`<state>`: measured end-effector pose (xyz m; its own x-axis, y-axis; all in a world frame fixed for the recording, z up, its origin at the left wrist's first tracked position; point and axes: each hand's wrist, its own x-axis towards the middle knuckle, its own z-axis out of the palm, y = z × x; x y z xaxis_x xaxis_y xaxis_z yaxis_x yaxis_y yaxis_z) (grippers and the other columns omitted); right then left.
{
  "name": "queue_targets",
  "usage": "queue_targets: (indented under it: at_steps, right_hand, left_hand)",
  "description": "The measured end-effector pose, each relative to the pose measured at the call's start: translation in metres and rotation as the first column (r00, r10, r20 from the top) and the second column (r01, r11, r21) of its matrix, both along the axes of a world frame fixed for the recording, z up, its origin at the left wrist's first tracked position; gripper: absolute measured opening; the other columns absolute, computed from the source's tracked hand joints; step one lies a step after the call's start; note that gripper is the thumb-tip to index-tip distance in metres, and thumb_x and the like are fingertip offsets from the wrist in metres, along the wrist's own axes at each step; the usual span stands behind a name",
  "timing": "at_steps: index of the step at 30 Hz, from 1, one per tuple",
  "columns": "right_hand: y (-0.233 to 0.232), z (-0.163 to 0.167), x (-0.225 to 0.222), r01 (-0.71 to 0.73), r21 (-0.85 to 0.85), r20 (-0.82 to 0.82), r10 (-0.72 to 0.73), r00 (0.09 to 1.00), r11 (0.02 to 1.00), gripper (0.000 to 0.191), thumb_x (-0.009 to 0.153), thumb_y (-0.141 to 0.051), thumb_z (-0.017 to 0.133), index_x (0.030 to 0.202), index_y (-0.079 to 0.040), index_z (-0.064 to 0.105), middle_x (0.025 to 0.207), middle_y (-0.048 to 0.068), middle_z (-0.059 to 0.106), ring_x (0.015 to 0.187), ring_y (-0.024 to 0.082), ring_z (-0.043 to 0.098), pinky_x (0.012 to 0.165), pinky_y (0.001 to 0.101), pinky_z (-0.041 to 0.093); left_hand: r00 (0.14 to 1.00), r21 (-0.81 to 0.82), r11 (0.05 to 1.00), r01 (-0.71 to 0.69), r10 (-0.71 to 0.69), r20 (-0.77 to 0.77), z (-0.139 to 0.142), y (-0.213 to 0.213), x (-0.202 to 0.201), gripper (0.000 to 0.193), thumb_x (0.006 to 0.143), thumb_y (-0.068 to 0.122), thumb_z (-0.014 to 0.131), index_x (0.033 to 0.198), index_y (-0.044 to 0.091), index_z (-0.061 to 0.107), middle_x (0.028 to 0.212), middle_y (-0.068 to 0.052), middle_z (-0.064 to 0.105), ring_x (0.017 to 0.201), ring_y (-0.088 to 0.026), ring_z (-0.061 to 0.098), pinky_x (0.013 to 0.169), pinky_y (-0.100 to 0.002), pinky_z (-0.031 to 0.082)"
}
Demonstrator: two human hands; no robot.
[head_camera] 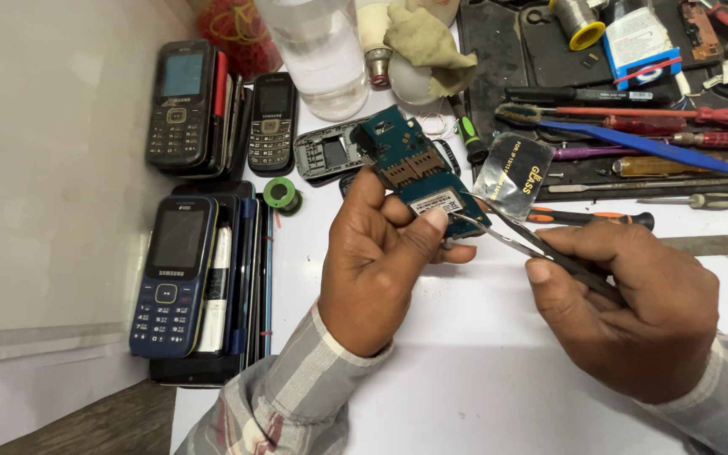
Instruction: The person repairs a feature phone on a cluttered workbench. They pry the phone open with a blue spudger, lift out the motherboard, hold and turn the board while working on it, then place the board back and reattach the keypad, front frame, and back cover, pressing the assembled phone together by hand.
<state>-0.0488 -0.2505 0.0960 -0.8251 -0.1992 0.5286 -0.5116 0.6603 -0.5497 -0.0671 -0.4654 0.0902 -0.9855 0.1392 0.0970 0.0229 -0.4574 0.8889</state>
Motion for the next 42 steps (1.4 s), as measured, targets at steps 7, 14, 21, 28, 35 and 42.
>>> queue_targets:
  at_steps: [7, 14, 21, 28, 35, 42]
  right_hand:
    - [0.0, 0.006, -0.003, -0.045, 0.042, -0.026, 0.046, 0.999, 0.998, 0.02, 0.089, -0.009, 0.077, 0.103, 0.0, 0.067, 0.075, 0.005, 0.068, 0.064, 0.011, 0.066, 0.059, 0.0257, 0.05]
    - [0.006, 0.004, -0.003, 0.016, -0.111, 0.304, 0.018, 0.952, 0.994, 0.019, 0.089, -0.008, 0.072, 0.105, 0.0, 0.068, 0.073, 0.003, 0.071, 0.061, 0.006, 0.061, 0.053, 0.0222, 0.046]
    - [0.022, -0.002, -0.017, 0.031, -0.375, 0.535, 0.189, 0.823, 0.927, 0.018, 0.097, -0.008, 0.07, 0.112, 0.002, 0.072, 0.078, 0.004, 0.069, 0.069, 0.004, 0.054, 0.059, 0.0199, 0.042]
    - [0.019, -0.005, -0.013, 0.019, -0.276, 0.441, 0.109, 0.891, 0.961, 0.018, 0.095, -0.009, 0.071, 0.11, 0.001, 0.069, 0.076, 0.001, 0.067, 0.067, 0.003, 0.054, 0.057, 0.0192, 0.041]
    - [0.015, -0.001, -0.017, 0.037, -0.347, 0.484, 0.145, 0.863, 0.937, 0.018, 0.095, -0.01, 0.068, 0.108, 0.002, 0.069, 0.076, 0.0, 0.065, 0.067, 0.003, 0.052, 0.057, 0.0193, 0.04]
    - [0.016, -0.001, -0.02, 0.071, -0.361, 0.54, 0.146, 0.829, 0.93, 0.02, 0.094, -0.011, 0.067, 0.107, 0.004, 0.07, 0.066, 0.002, 0.063, 0.055, 0.005, 0.05, 0.047, 0.0223, 0.037]
  left_hand:
    - [0.997, -0.079, 0.996, -0.04, 0.036, -0.062, -0.001, 0.004, 0.003, 0.037, 0.106, -0.002, 0.051, 0.141, 0.001, 0.043, 0.113, -0.008, 0.065, 0.102, -0.012, 0.067, 0.086, -0.031, 0.064]
    - [0.998, -0.082, 0.996, -0.022, 0.017, -0.059, -0.003, 0.005, 0.002, 0.035, 0.106, -0.002, 0.05, 0.14, 0.001, 0.043, 0.117, -0.009, 0.065, 0.101, -0.013, 0.066, 0.082, -0.03, 0.063]
    - [0.998, -0.091, 0.994, 0.062, -0.06, 0.028, 0.002, 0.003, 0.0, 0.033, 0.103, -0.003, 0.047, 0.136, 0.0, 0.043, 0.123, -0.013, 0.068, 0.106, -0.016, 0.07, 0.079, -0.03, 0.064]
    - [0.996, -0.046, 0.995, 0.087, -0.085, 0.038, 0.004, 0.001, 0.0, 0.035, 0.104, -0.003, 0.047, 0.139, -0.002, 0.042, 0.124, -0.015, 0.066, 0.105, -0.017, 0.067, 0.082, -0.033, 0.064]
    - [0.994, -0.031, 0.994, 0.102, -0.101, 0.033, 0.004, -0.003, -0.001, 0.047, 0.103, -0.001, 0.049, 0.148, -0.002, 0.037, 0.13, -0.016, 0.065, 0.114, -0.02, 0.068, 0.083, -0.033, 0.064]
    - [0.993, -0.043, 0.993, 0.114, -0.112, 0.036, 0.003, -0.004, -0.002, 0.048, 0.103, 0.0, 0.05, 0.149, -0.002, 0.037, 0.131, -0.017, 0.066, 0.111, -0.02, 0.068, 0.081, -0.032, 0.064]
